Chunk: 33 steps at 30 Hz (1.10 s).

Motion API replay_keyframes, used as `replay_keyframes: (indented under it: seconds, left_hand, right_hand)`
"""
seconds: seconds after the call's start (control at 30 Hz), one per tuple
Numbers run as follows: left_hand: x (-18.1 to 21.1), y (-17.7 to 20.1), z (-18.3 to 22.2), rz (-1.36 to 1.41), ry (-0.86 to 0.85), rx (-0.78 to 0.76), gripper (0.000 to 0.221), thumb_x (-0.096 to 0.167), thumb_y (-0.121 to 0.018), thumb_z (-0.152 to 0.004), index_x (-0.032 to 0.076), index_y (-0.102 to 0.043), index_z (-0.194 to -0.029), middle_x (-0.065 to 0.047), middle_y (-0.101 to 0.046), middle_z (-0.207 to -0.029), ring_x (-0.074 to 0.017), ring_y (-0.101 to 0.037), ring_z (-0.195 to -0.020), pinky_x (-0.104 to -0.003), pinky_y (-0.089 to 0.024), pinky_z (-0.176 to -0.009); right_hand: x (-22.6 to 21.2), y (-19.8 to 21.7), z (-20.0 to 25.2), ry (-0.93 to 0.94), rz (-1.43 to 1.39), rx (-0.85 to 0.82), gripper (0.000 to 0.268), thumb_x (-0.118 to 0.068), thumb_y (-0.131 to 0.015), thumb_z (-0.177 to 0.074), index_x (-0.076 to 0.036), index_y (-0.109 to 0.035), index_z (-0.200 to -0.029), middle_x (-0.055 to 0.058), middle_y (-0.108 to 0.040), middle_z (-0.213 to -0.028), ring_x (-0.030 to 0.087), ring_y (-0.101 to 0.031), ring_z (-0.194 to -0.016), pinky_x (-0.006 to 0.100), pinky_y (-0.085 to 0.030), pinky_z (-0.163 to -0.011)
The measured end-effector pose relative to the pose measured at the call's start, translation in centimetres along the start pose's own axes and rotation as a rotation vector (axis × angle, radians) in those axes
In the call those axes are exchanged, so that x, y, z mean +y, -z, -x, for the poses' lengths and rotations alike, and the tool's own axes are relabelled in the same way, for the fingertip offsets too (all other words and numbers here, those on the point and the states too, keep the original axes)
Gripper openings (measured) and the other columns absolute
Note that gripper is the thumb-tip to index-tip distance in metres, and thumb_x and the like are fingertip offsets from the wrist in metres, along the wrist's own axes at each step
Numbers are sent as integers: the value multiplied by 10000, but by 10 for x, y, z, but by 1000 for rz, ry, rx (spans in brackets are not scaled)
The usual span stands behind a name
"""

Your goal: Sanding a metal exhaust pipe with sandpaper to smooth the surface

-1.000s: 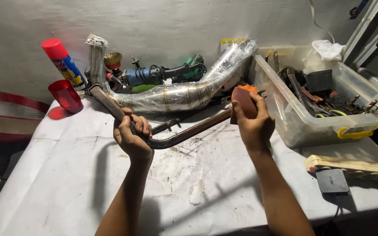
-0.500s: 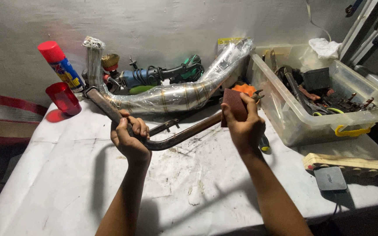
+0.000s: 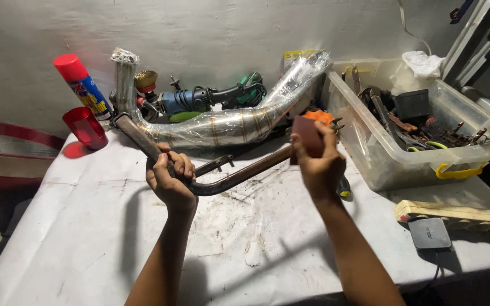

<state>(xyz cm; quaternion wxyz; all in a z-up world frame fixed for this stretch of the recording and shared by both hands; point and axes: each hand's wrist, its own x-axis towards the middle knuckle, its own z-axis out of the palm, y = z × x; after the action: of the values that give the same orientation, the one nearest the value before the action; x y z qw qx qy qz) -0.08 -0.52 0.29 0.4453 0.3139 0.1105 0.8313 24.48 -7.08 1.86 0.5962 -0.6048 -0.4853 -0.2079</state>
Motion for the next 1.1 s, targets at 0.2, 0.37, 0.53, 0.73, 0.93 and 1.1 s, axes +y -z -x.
replay_keyframes:
  seconds: [0.2, 0.37, 0.53, 0.73, 0.93, 1.1]
  left_hand:
    - [6, -3, 4, -47, -23, -19, 118, 151, -470, -1001, 50, -527, -1018, 9, -314, -537, -127, -407, -399, -251, -395, -351]
    - [-6, 9, 1, -21, -21, -31, 130, 152, -468, -1010, 43, -529, -1049, 5, -297, -522, -135, -395, -382, -265, -398, -331]
    - [0, 0, 4, -22, -4, -9, 140, 178, -477, -1003, 57, -510, -1063, 6, -284, -551, -135, -381, -406, -265, -382, -345]
    - [4, 1, 4, -78, -18, -39, 136, 176, -480, -1011, 51, -515, -1050, 3, -311, -552, -135, -415, -415, -265, -403, -356]
    - [-1, 1, 4, -26, -10, -6, 154, 172, -485, -1000, 36, -504, -1068, -6, -294, -540, -141, -388, -403, -274, -381, -349]
    - [0, 2, 5, -64, -24, -11, 153, 182, -469, -1002, 41, -501, -1054, 4, -304, -540, -131, -402, -402, -261, -392, -344]
  right_hand:
    - [-44, -12, 46, 113, -96, -177, 563, -514, -899, -744, -237, -724, -1203, 146, -776, -842, 341, -753, -825, 429, -605, -671]
    - [-2, -2, 6, -23, -19, -95, 550, -526, -895, -771, -237, -726, -1208, 141, -780, -1006, 371, -737, -931, 465, -599, -774]
    - [-16, -2, 9, -50, -65, -11, 507, -447, -883, -818, -207, -705, -1227, 195, -764, -1045, 414, -717, -969, 496, -593, -766]
    - [-29, -9, 25, 53, -176, -155, 564, -450, -940, -711, -233, -733, -1188, 177, -779, -970, 382, -738, -928, 467, -618, -711]
    - [8, 1, -3, -34, -1, 2, 533, -527, -880, -805, -223, -712, -1208, 160, -763, -1097, 392, -713, -991, 487, -579, -835]
    - [-40, -14, 41, 31, -170, -136, 542, -421, -911, -753, -187, -715, -1200, 223, -770, -989, 443, -727, -907, 529, -600, -712]
